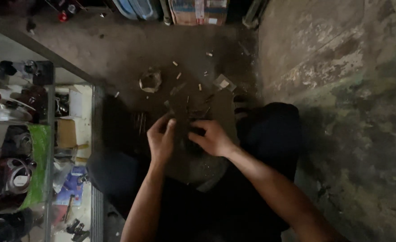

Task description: Cleaning a small metal motorcycle part using a blue cloth.

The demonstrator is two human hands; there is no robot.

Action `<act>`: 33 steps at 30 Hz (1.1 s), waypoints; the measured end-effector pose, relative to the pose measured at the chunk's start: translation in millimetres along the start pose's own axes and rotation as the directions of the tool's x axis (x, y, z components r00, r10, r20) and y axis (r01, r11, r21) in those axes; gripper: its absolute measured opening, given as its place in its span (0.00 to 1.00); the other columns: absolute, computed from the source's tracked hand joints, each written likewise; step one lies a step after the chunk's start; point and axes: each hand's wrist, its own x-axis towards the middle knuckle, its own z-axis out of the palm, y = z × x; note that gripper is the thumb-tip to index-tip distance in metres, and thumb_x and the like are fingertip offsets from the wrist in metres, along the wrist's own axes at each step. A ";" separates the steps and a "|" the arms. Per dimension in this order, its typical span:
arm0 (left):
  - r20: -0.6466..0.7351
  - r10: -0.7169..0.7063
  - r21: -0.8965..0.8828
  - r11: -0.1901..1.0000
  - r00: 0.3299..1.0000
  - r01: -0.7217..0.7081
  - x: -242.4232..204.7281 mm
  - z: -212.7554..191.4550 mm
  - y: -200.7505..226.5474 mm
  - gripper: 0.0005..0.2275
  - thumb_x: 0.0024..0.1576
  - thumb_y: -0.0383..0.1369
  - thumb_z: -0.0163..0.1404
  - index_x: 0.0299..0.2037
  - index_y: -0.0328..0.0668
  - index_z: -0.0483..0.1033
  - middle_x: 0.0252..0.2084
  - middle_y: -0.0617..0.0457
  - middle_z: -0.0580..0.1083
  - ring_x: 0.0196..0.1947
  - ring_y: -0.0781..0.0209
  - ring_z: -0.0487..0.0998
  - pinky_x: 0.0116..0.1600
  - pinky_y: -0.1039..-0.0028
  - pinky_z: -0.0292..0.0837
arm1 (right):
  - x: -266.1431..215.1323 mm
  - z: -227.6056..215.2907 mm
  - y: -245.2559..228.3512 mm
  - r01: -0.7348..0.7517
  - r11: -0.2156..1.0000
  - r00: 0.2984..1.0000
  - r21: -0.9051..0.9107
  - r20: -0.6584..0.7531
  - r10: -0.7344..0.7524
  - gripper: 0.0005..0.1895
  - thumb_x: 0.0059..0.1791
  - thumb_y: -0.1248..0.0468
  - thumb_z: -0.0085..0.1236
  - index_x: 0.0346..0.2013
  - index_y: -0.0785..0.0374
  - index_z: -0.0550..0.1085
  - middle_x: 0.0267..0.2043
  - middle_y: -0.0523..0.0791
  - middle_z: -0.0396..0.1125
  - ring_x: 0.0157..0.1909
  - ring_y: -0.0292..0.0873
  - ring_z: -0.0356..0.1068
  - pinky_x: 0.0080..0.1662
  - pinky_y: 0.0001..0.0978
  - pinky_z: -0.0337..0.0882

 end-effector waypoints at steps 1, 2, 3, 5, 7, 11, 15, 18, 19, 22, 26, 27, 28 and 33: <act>-0.003 0.007 -0.003 1.000 1.000 -0.007 1.6 1.7 5.7 0.13 0.63 0.33 0.54 0.49 0.28 0.79 0.42 0.53 0.81 0.42 0.67 0.79 0.47 0.75 0.75 | 4.5 -2.5 -2.9 0.007 1.000 1.000 -0.004 -0.001 -0.007 0.22 0.50 0.56 0.63 0.51 0.69 0.77 0.50 0.54 0.75 0.52 0.52 0.76 0.52 0.41 0.75; 0.098 0.016 -0.079 0.997 0.995 -0.008 -1.0 2.8 10.4 0.14 0.62 0.33 0.54 0.52 0.28 0.77 0.44 0.53 0.80 0.43 0.68 0.78 0.48 0.76 0.74 | 4.7 -3.1 -5.2 -0.071 0.997 0.997 0.016 -0.017 0.071 0.22 0.50 0.56 0.62 0.52 0.69 0.77 0.50 0.54 0.75 0.52 0.51 0.77 0.51 0.41 0.75; 0.198 0.031 -0.155 0.988 0.980 0.000 -3.3 3.9 14.5 0.16 0.62 0.34 0.53 0.55 0.29 0.75 0.45 0.54 0.79 0.44 0.69 0.77 0.49 0.77 0.74 | 5.3 -3.6 -6.9 -0.149 0.988 0.988 0.037 -0.032 0.150 0.21 0.50 0.56 0.60 0.52 0.68 0.77 0.50 0.53 0.76 0.51 0.50 0.77 0.50 0.41 0.75; 0.229 -0.050 -0.073 0.995 0.972 0.068 -4.4 5.0 -2.5 0.15 0.63 0.34 0.54 0.53 0.27 0.78 0.42 0.51 0.79 0.41 0.67 0.75 0.46 0.75 0.72 | -0.5 0.7 1.3 -0.123 0.992 0.990 0.003 -0.062 0.123 0.20 0.51 0.57 0.61 0.52 0.68 0.77 0.50 0.53 0.76 0.50 0.49 0.77 0.49 0.40 0.75; 0.245 -0.117 0.006 0.993 0.962 0.119 -2.0 4.9 -4.5 0.15 0.64 0.35 0.54 0.52 0.26 0.81 0.38 0.49 0.79 0.37 0.66 0.73 0.43 0.73 0.71 | 1.9 1.3 12.6 -0.082 0.996 0.993 -0.040 -0.090 0.079 0.19 0.51 0.58 0.62 0.51 0.68 0.78 0.50 0.53 0.76 0.50 0.48 0.76 0.49 0.40 0.76; 0.196 -0.258 -0.197 0.935 0.946 0.296 2.4 -3.1 23.5 0.15 0.63 0.36 0.52 0.52 0.31 0.79 0.40 0.54 0.81 0.38 0.67 0.78 0.43 0.74 0.75 | 14.4 -7.5 22.4 0.112 0.958 0.955 0.264 -0.296 -0.030 0.15 0.54 0.63 0.59 0.52 0.69 0.78 0.48 0.49 0.77 0.48 0.39 0.74 0.50 0.35 0.75; 0.256 -0.083 0.299 0.954 0.963 0.003 -7.5 -1.8 28.1 0.13 0.59 0.37 0.57 0.45 0.31 0.82 0.37 0.45 0.82 0.36 0.61 0.83 0.42 0.70 0.76 | 14.8 -13.8 12.6 0.111 0.911 0.942 0.396 -0.335 0.031 0.14 0.55 0.65 0.57 0.53 0.69 0.77 0.46 0.44 0.76 0.46 0.35 0.72 0.48 0.32 0.73; 0.281 0.024 0.289 0.951 0.959 -0.109 -12.7 1.9 28.5 0.14 0.58 0.37 0.58 0.47 0.33 0.82 0.40 0.41 0.82 0.40 0.57 0.84 0.44 0.70 0.77 | 11.8 -6.5 31.9 0.141 0.871 0.928 0.470 -0.368 0.048 0.13 0.55 0.66 0.57 0.52 0.71 0.78 0.46 0.44 0.75 0.45 0.36 0.71 0.48 0.32 0.73; 0.279 0.027 0.289 0.951 0.960 -0.110 -12.3 0.8 31.7 0.14 0.58 0.37 0.58 0.47 0.33 0.82 0.40 0.41 0.82 0.40 0.57 0.84 0.44 0.70 0.77 | 11.0 -12.5 23.9 0.143 0.872 0.929 0.469 -0.367 0.045 0.13 0.55 0.66 0.57 0.52 0.71 0.78 0.46 0.44 0.75 0.45 0.36 0.71 0.48 0.32 0.73; 0.305 0.135 0.131 0.975 0.943 -0.182 -8.0 0.3 43.5 0.14 0.59 0.36 0.57 0.48 0.31 0.80 0.40 0.40 0.82 0.40 0.53 0.84 0.43 0.69 0.77 | 13.2 -28.3 11.4 0.168 0.787 0.904 0.593 -0.411 0.117 0.13 0.55 0.66 0.55 0.52 0.69 0.77 0.46 0.43 0.75 0.44 0.35 0.72 0.47 0.31 0.73; 0.311 0.158 0.332 0.906 0.937 -0.263 -10.2 -1.5 36.3 0.11 0.64 0.34 0.52 0.36 0.31 0.77 0.28 0.36 0.75 0.26 0.40 0.78 0.30 0.60 0.67 | 14.8 -13.4 94.7 0.185 0.733 0.859 0.655 -0.470 0.203 0.10 0.59 0.66 0.55 0.50 0.73 0.75 0.41 0.45 0.69 0.40 0.39 0.64 0.44 0.37 0.67; 0.302 0.375 0.285 0.842 0.877 -0.458 -10.6 -1.4 29.4 0.12 0.66 0.33 0.51 0.33 0.30 0.74 0.28 0.36 0.73 0.28 0.34 0.74 0.30 0.57 0.64 | 15.5 -6.7 131.7 0.184 0.744 0.833 0.642 -0.504 0.229 0.12 0.62 0.66 0.55 0.47 0.77 0.73 0.37 0.48 0.63 0.36 0.42 0.58 0.40 0.42 0.61; 0.297 0.380 0.287 0.840 0.876 -0.461 -10.2 -0.5 32.1 0.12 0.66 0.33 0.51 0.33 0.30 0.74 0.28 0.36 0.73 0.28 0.34 0.74 0.30 0.57 0.64 | 16.0 -11.7 106.4 0.188 0.745 0.835 0.641 -0.504 0.223 0.12 0.62 0.66 0.55 0.47 0.77 0.73 0.37 0.48 0.63 0.36 0.42 0.58 0.40 0.42 0.61; 0.120 0.221 0.388 0.887 0.968 -0.250 -2.7 8.9 28.1 0.14 0.66 0.32 0.48 0.29 0.30 0.71 0.22 0.35 0.70 0.21 0.33 0.71 0.27 0.53 0.60 | 16.3 -15.5 33.2 0.109 0.913 0.736 0.393 -0.650 0.191 0.11 0.53 0.61 0.57 0.49 0.61 0.76 0.41 0.48 0.74 0.40 0.47 0.71 0.42 0.44 0.73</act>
